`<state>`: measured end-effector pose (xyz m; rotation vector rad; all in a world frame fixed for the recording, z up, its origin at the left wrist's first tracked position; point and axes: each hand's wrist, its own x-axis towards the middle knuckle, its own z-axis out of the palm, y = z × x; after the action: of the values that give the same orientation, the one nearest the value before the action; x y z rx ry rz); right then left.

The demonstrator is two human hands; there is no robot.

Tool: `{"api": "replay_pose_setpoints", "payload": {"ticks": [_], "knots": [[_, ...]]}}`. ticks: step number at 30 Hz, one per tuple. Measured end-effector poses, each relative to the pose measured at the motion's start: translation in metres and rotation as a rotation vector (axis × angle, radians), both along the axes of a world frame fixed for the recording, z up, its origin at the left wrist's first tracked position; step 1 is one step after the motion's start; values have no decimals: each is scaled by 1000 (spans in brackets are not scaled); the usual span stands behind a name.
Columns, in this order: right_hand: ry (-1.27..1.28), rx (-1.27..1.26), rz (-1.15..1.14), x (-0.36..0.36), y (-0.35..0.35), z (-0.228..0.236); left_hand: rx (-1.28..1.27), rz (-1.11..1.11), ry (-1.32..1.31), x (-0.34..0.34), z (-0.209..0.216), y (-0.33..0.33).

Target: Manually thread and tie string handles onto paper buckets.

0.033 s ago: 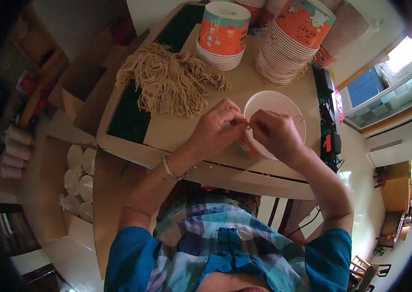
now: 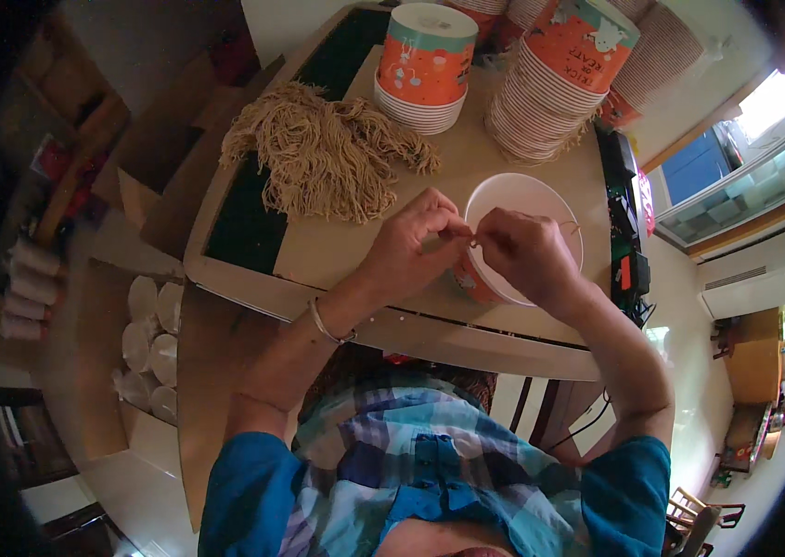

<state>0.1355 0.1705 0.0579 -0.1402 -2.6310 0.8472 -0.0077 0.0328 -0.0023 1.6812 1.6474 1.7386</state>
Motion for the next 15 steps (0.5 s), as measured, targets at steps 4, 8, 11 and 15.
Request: {"api": "replay_pose_setpoints", "payload": {"ticks": [4, 8, 11, 15], "knots": [[-207, -157, -70, -2, -1, 17, -20, 3, 2, 3, 4, -1], [-311, -232, -71, -3, 5, 16, -42, 4, -31, 6, 4, 1], [-452, -379, -67, -5, 12, 17, -58, -15, -88, 6, 4, 0], [-525, -578, -38, -7, 23, 16, -73, -38, -119, 6, 5, 0]]}}
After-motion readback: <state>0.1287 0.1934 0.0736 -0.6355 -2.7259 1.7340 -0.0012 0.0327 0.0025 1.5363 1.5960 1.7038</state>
